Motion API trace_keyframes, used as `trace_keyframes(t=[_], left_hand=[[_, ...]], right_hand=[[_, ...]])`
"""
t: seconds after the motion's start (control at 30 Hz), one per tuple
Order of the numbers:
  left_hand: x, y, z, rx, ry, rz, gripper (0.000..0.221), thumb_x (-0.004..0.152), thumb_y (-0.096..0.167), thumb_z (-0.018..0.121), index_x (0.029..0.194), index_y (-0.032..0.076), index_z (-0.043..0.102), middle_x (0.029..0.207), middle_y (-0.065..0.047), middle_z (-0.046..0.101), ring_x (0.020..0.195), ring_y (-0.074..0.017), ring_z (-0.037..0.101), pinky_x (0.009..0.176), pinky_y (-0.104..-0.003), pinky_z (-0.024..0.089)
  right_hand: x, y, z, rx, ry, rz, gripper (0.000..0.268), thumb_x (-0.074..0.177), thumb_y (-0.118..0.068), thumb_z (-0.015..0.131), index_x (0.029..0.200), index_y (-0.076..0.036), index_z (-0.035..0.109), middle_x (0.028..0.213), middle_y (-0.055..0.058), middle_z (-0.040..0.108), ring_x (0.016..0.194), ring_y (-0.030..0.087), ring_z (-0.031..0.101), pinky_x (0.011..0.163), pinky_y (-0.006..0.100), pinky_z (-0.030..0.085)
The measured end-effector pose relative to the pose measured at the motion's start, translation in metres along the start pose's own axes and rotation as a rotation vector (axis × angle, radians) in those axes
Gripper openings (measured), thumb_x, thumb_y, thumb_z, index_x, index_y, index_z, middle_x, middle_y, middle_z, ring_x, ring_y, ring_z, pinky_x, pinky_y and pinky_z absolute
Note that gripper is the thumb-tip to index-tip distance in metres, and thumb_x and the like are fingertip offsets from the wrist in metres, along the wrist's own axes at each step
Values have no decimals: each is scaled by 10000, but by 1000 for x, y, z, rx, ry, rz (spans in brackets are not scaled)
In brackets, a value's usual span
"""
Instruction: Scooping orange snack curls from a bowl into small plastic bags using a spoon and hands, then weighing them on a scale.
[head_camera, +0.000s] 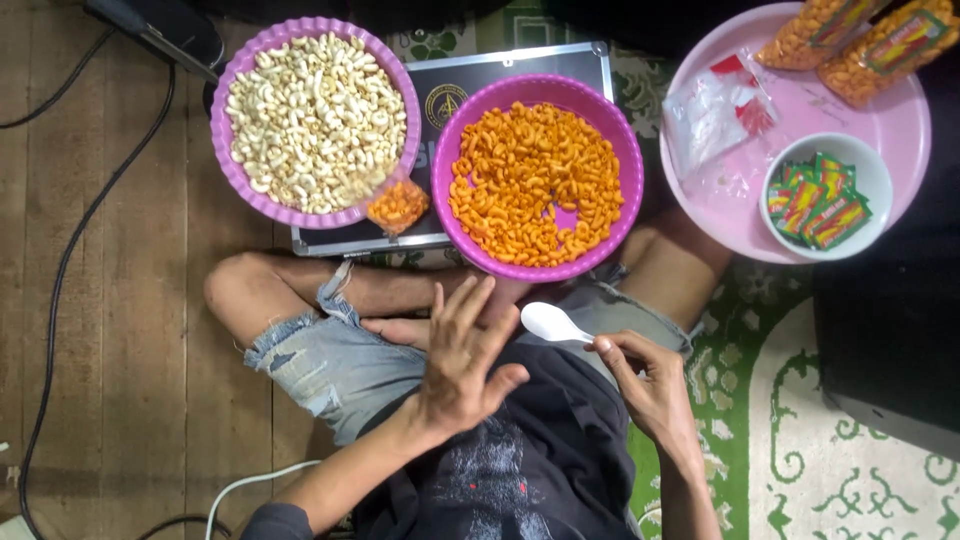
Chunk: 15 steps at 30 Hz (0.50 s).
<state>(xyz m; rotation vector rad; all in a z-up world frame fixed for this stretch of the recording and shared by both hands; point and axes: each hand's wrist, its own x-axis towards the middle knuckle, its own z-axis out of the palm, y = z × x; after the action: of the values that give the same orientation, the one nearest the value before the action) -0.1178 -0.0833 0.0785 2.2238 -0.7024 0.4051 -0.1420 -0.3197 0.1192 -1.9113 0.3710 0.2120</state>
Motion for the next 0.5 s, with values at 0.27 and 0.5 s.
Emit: trace_keyframes(t=[0.27,0.5], left_hand=[[6,-12,21,85,-264,-77,764,990,671,375,1573,178,393,1680,-250,47,1561,-466,-17,1149,-833,-70],[-12,-10,16,86,-104,-112,801,1040,636,342,1591,56,297,1671,-288,61,1557,-542,64,1228,-796,4]], right_hand=[[11,-16,6,-155,-10,-41,185,892,-155,710,903,4,805,713,44,741,550,116,543,508,253,432],[24,-19,9,-135,-41,25,202,908,-147,693,888,20,804,696,45,733,543,111,505,498,250,396]])
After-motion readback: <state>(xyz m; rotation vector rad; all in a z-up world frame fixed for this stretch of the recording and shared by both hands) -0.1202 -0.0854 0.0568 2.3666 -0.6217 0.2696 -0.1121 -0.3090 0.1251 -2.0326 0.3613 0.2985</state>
